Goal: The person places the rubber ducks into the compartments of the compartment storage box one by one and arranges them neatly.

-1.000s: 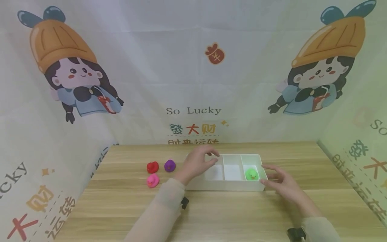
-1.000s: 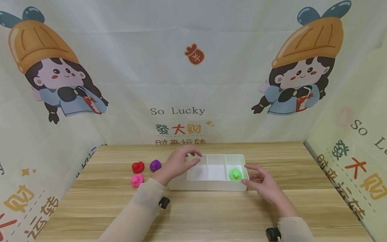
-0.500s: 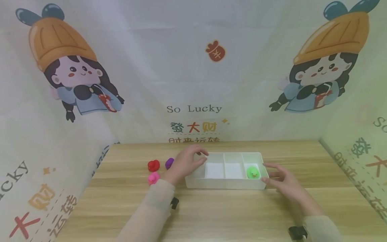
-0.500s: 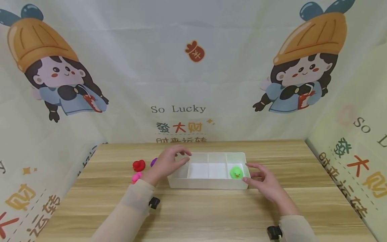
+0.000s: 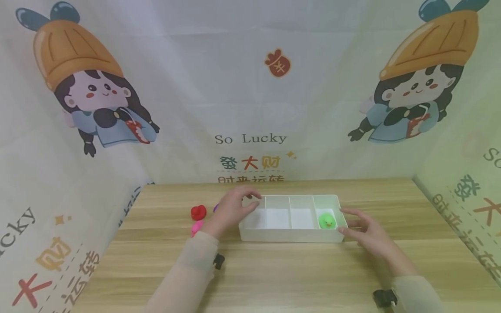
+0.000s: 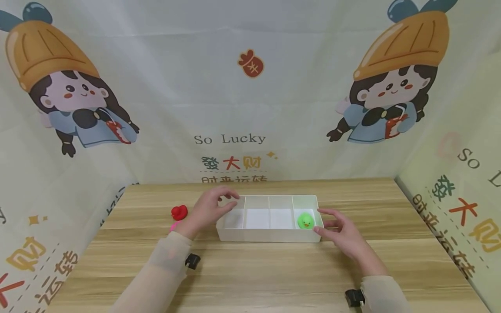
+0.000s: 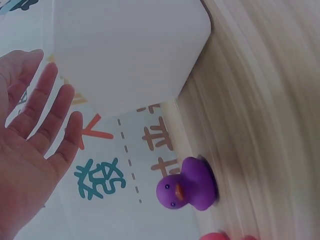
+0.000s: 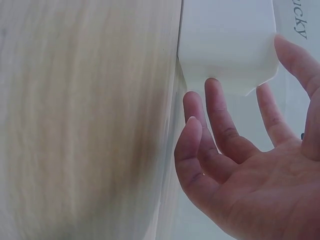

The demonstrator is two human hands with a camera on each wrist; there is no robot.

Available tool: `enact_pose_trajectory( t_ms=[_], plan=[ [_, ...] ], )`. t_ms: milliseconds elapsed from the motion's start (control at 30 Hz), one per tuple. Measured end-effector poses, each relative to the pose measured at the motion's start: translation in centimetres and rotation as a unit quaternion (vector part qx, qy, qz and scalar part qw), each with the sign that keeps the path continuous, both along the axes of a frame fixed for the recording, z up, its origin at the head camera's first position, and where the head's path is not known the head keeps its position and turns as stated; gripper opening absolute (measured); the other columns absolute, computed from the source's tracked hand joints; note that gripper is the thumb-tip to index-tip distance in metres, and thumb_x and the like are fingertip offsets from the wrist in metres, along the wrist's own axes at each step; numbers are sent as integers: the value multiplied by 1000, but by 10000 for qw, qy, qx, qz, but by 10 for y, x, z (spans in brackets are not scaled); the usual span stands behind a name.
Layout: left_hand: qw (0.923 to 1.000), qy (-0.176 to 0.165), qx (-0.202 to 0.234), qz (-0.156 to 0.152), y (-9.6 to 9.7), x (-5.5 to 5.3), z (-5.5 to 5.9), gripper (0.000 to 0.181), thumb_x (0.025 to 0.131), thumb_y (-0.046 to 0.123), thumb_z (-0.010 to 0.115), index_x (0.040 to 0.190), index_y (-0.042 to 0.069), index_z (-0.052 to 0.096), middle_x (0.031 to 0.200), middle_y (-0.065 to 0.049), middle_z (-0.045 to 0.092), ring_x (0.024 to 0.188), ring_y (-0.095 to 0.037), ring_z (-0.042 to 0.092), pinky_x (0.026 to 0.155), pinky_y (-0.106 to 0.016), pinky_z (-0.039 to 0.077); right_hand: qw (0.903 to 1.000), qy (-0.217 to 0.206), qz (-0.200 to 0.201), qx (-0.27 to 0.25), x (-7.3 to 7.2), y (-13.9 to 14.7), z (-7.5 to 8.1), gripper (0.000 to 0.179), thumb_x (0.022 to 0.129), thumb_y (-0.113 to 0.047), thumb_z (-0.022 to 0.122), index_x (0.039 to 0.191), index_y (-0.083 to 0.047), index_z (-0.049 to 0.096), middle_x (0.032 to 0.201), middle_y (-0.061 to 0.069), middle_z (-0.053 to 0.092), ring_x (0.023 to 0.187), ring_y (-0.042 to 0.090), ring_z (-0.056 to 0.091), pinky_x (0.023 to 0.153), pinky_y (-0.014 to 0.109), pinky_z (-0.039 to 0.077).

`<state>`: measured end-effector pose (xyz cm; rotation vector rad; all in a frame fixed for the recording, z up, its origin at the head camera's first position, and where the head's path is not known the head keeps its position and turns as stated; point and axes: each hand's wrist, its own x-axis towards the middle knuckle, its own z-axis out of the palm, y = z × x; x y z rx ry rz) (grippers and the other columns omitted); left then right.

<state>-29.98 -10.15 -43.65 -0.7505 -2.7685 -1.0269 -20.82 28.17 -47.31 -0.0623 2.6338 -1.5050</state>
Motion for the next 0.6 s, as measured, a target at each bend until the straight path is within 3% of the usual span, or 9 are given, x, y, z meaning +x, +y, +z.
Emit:
enact_pose_trajectory(
  t_ms=[200,400,600],
  plan=[
    [9999,88,31,142,-10,0,2,16,95,14,73,111,17,73,121,0,72,110,-22,65,95,-43,54,10000,37,71,-53,1,-1,0,67,98,-29,72,154,-10,42,131,32,64,111,37,69,76,36,55],
    [9989,-21,-70,464,-30,3,1,17,97,19,72,113,23,72,118,5,70,107,-19,63,90,-39,55,10000,-23,18,-60,0,-1,0,67,97,-30,73,154,-12,43,132,31,64,111,36,69,76,36,54],
    [9982,-110,41,585,-49,4,0,17,96,21,72,113,21,73,118,1,70,101,-25,66,87,-43,58,10000,-34,27,-55,1,0,-1,67,98,-31,72,155,-11,42,134,33,62,111,36,69,76,36,54]
  ],
)
